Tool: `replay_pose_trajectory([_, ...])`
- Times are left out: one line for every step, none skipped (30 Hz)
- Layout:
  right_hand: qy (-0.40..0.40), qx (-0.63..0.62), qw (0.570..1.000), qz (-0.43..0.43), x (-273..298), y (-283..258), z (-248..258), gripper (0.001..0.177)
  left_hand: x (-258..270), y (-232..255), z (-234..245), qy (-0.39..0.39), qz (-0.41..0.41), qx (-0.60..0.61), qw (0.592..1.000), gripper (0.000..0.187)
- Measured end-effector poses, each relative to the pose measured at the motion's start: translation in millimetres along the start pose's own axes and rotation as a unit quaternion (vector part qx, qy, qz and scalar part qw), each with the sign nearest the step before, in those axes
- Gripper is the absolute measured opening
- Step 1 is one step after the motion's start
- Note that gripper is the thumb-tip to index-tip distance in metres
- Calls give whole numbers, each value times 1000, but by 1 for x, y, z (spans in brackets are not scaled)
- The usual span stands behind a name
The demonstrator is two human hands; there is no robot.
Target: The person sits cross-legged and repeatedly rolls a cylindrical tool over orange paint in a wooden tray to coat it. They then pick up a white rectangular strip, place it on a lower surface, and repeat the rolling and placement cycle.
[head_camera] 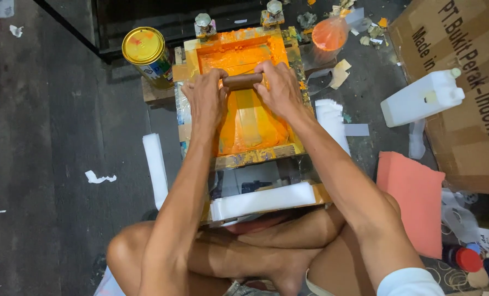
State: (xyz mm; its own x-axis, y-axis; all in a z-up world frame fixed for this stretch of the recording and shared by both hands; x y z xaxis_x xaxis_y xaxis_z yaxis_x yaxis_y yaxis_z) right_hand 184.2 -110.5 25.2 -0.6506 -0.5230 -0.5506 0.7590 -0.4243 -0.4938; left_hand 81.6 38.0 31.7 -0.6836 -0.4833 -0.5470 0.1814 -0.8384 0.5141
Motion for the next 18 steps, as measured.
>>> replay_pose_trajectory([2,0,1000,1,1,-1,1,34,2,0,-1,1,-1,0,1000,28])
replay_pose_trajectory([-2,-2,1000,3,2,-3,1,33,4,0,-1,6,-2,-3,1000,27])
replay_pose_trajectory([-5,-4,1000,7,2,-5,2,32,4,0,0,13,-4,-7,1000,27])
replay_pose_trajectory([-1,-3,1000,9,1,-4,2,32,5,4,3,16,-7,-7,1000,27])
replay_pose_trajectory([1,-3,1000,12,1,-4,0,32,6,5,5,14,-2,-13,1000,27])
replay_pose_trajectory([3,-2,1000,15,1,-4,-1,33,7,7,7,13,4,-20,1000,27])
replay_pose_trajectory([4,-2,1000,16,2,-2,-2,33,9,5,6,14,3,-20,1000,27])
replay_pose_trajectory([-10,2,1000,14,4,1,-5,32,12,1,2,0,7,-21,1000,25])
replay_pose_trajectory([-24,6,1000,10,6,5,-8,31,16,-2,-3,-17,12,-22,1000,24])
replay_pose_trajectory([-25,7,1000,9,10,5,-6,31,19,-2,-2,-18,12,-21,1000,24])
replay_pose_trajectory([-39,6,999,11,15,5,-7,30,23,-2,-3,-29,4,-20,999,25])
replay_pose_trajectory([-53,4,999,13,20,4,-7,30,27,-1,-3,-41,-4,-20,999,26])
replay_pose_trajectory([-53,3,998,14,24,-1,-3,30,32,3,2,-40,-3,-21,999,26])
replay_pose_trajectory([-68,9,998,8,30,-4,-1,28,37,6,5,-47,3,-17,999,26])
replay_pose_trajectory([-82,15,997,3,34,-8,2,27,41,9,9,-54,7,-13,998,27])
replay_pose_trajectory([-81,14,997,5,42,-9,3,27,48,7,11,-52,7,-14,999,27])
replay_pose_trajectory([-82,15,996,17,48,-12,5,24,55,5,10,-72,5,-21,997,31])
replay_pose_trajectory([-83,15,996,30,55,-15,7,21,62,4,9,-91,3,-28,995,36])
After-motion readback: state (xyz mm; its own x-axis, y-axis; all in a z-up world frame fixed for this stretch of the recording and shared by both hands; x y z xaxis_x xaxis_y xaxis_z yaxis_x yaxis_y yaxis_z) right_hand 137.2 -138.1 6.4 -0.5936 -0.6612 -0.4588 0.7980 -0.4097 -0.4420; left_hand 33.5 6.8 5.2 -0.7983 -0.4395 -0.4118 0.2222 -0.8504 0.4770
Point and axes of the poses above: each hand's wrist, its own x-axis away from the middle knuckle, its own z-axis out of the back of the hand, y = z × x, the point moved 10 cm from there along -x, towards the middle knuckle, and after that the axes turned 14 degrees about y, right-handed, at the moved point
